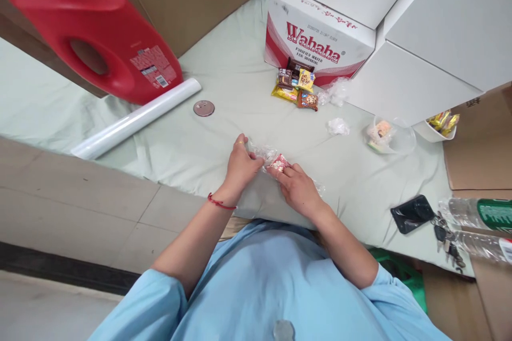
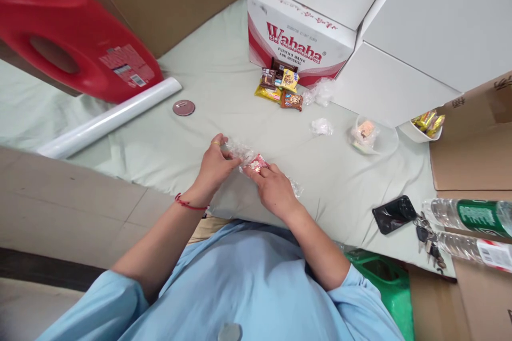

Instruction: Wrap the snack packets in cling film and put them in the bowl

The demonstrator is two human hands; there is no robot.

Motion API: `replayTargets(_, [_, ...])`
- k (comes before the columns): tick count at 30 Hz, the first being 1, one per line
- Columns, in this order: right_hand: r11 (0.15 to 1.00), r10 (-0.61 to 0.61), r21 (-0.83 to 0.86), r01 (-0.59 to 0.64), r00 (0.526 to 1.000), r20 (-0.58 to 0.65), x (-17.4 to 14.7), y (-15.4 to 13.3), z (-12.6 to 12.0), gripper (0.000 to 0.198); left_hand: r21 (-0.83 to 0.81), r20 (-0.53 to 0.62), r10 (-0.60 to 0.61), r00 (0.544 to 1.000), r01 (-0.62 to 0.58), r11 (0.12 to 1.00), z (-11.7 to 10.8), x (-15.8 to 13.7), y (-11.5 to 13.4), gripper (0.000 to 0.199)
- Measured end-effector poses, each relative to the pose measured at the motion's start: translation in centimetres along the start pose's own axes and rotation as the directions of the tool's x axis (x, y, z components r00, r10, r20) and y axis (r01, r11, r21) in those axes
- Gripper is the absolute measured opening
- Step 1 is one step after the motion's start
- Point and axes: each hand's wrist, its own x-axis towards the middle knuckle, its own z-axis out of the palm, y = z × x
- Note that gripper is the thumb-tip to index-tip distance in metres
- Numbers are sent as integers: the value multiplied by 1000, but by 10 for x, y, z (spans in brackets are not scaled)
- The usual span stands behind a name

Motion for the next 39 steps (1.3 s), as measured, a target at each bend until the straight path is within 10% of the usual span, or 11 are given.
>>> replayTargets(10, [973,-57,200,113,963,-264,-8,16,21,53,258,107,54,993,-80,963,-13,9,-10,30])
replayTargets(16, [977,-59,181,114,956,-286,-13,15,20,42,-25,-10,146,989,-146,989,-12,-4,-1,11])
replayTargets(22, [968,-67,217,125,964,-259,-11,15,20,41,-203,106,237,966,-213,956,-4,-42,24,1])
replayTargets(29, [951,-61,283,127,971,-233,-18,18,11,29,280,338,590,733,-677,681,20,-78,8,50])
replayTargets(34, [862,85,505,-37,994,-72,-47,30,-9,32,440,406,613,678,-733,518,26,-84,-17,58])
replayTargets(39, [828,482,457,-326,830,-280,-58,50,-4,38,491,429,604,672,-734,469,32,-90,-25,63])
